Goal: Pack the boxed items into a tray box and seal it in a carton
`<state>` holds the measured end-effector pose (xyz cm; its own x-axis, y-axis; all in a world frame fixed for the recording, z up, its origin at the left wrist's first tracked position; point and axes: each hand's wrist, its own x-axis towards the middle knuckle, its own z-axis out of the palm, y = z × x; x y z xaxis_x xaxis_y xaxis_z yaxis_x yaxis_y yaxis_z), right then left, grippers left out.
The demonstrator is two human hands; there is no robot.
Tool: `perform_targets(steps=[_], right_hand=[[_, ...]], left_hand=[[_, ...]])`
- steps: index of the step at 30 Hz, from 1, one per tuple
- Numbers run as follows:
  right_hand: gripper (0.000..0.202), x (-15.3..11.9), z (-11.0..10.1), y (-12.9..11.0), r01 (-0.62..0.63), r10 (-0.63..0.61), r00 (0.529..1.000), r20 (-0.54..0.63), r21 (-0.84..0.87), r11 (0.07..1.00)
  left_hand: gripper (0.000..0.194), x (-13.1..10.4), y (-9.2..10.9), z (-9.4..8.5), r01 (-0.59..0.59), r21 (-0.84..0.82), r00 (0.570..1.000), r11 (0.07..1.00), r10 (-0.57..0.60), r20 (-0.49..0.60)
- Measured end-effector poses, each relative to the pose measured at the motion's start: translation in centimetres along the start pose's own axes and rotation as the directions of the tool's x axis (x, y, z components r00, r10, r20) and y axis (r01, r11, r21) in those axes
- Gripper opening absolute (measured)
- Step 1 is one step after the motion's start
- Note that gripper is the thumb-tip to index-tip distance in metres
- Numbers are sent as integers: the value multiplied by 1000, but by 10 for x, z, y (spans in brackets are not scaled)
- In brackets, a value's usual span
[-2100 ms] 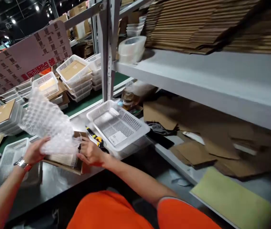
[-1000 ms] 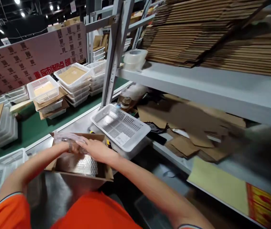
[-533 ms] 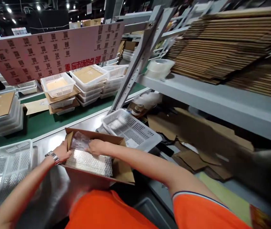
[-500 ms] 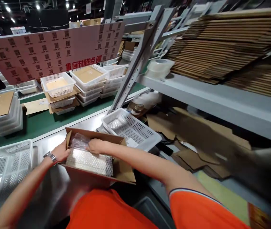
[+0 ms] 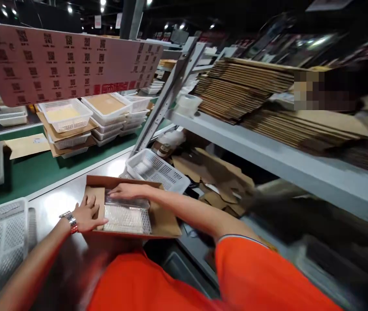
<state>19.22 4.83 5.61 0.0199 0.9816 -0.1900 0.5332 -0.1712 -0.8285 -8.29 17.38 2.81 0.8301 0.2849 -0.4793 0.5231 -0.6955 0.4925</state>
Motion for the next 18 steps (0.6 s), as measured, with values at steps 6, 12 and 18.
perform_targets(steps=[6,12,18], right_hand=[[79,-156,-69,80,-53,77,878,-472,64,997],[133,-142,24,138,-250,451,722,-525,409,877],[152,-90,66,135,-336,477,599,-643,338,879]], left_hand=[[115,8,-4,3,-45,81,999,996,43,25],[116,9,-3,0,-37,69,999,997,39,-30],[114,-9,-16,10,-128,156,992,979,127,13]])
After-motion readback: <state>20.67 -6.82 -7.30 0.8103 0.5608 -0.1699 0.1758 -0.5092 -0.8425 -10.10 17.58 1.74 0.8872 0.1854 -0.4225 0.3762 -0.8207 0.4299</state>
